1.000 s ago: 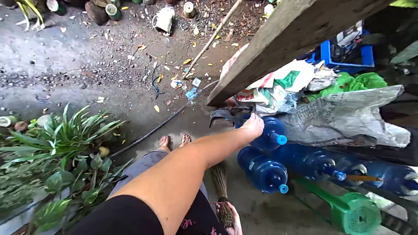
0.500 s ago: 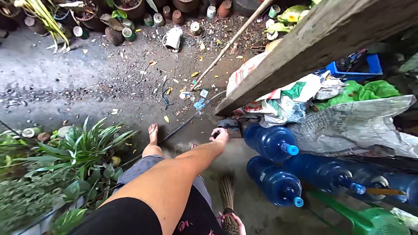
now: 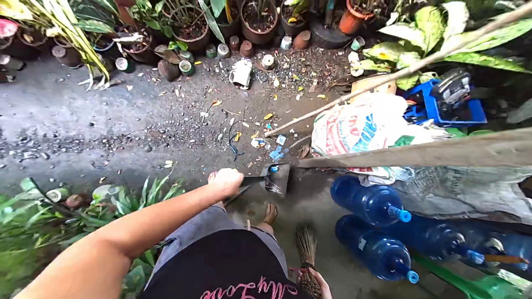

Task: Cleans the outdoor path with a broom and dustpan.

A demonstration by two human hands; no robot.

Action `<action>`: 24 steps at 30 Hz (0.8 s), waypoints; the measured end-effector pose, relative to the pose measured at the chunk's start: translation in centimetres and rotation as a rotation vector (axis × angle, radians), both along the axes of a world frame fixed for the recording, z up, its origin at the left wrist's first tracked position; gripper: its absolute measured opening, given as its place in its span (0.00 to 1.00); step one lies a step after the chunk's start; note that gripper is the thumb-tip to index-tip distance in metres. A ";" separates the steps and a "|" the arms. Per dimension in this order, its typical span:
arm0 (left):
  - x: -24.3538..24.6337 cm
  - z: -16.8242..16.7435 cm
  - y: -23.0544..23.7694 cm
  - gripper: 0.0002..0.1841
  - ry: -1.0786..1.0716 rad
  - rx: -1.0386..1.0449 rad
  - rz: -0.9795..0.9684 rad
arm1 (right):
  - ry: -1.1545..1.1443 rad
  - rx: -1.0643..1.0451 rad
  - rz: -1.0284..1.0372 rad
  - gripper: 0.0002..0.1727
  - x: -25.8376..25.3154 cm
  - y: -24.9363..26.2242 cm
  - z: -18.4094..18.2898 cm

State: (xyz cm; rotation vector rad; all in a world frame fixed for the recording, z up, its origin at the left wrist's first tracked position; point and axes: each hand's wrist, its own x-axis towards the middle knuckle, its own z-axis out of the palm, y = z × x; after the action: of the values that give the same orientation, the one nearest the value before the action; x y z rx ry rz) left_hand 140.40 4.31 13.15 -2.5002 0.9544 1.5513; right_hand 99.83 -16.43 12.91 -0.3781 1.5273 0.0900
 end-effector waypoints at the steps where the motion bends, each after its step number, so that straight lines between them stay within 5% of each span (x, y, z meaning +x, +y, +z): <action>1: 1.2 0.4 3.2 0.24 -0.003 0.024 0.035 | 0.007 0.000 0.029 0.20 1.9 1.4 0.9; 6: 5.8 1.7 14.7 0.24 -0.011 0.179 0.230 | -0.094 0.002 0.199 0.14 8.8 5.6 3.4; 9: 9.0 0.0 18.6 0.25 -0.038 0.231 0.294 | -0.078 -0.174 0.459 0.42 12.6 6.5 3.1; 11: 11.3 -1.4 20.1 0.22 -0.060 0.248 0.306 | -0.019 -0.295 0.600 0.51 15.9 6.3 1.7; 20: 20.4 -6.4 18.5 0.18 -0.083 0.320 0.324 | 0.180 -0.549 0.827 0.57 32.6 1.2 -10.5; 24: 22.3 -7.3 16.0 0.18 -0.060 0.356 0.410 | 0.231 -0.441 0.922 0.47 35.8 2.4 -13.3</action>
State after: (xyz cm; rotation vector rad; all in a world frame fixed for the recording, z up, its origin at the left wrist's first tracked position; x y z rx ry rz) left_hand 162.68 20.28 5.81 -2.5558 0.1341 1.5556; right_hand 135.64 -14.05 -0.37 -1.4484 1.4786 0.5355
